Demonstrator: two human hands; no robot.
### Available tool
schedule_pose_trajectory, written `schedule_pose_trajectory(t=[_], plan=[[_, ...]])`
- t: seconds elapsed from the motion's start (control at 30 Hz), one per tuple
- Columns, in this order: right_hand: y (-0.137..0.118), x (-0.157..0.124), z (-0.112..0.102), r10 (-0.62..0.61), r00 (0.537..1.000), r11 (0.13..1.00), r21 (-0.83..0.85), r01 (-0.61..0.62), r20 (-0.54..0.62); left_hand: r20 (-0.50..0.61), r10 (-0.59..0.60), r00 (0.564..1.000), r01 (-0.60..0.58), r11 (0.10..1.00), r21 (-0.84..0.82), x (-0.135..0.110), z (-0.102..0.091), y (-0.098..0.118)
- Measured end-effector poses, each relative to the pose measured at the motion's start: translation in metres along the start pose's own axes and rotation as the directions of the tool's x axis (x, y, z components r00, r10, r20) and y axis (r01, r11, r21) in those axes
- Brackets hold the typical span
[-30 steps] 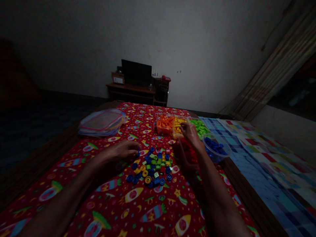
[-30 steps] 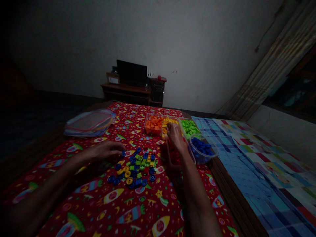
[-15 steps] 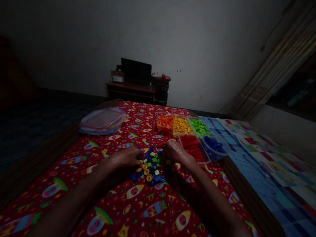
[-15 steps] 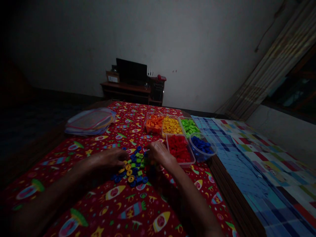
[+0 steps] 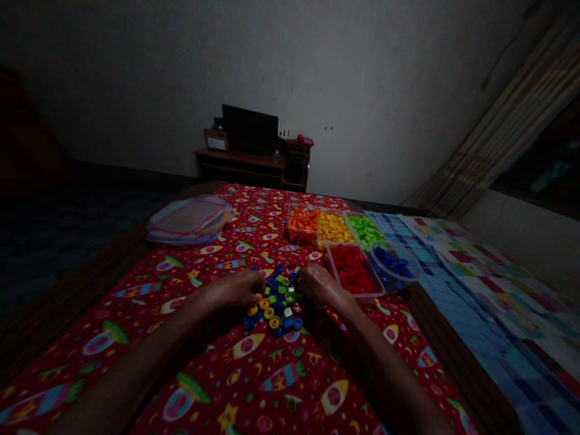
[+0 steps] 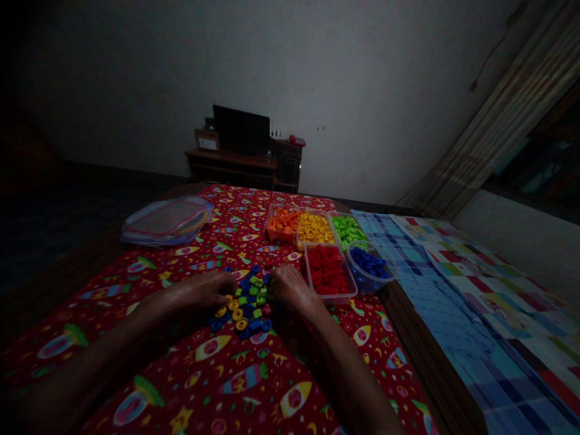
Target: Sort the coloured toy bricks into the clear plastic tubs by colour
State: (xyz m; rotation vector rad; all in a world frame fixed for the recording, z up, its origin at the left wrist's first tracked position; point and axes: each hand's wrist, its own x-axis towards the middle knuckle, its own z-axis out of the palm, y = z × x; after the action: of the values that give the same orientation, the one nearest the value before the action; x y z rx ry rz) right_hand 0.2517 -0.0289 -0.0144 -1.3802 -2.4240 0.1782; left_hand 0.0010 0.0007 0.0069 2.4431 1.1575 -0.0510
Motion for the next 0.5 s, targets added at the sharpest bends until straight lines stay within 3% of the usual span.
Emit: schedule_pose_trajectory(t=[0.17,0.33,0.5], plan=[[-0.003,-0.002,-0.01,-0.064,0.995,0.995,0.069,0.069,-0.071,-0.026,0.017,1.0,-0.018,0.999,-0.036,0.001,0.0,-0.006],[-0.036,-0.001,-0.028,-0.117,0.991,0.98,0.154,0.126,-0.065,-0.128,0.0,0.992,-0.023,0.983,-0.182,-0.002,-0.013,-0.019],[-0.073,-0.002,-0.009,-0.242,0.97,0.966,0.093,0.24,0.021,-0.033,0.014,0.999,-0.021,0.975,-0.219,-0.01,-0.021,-0.023]])
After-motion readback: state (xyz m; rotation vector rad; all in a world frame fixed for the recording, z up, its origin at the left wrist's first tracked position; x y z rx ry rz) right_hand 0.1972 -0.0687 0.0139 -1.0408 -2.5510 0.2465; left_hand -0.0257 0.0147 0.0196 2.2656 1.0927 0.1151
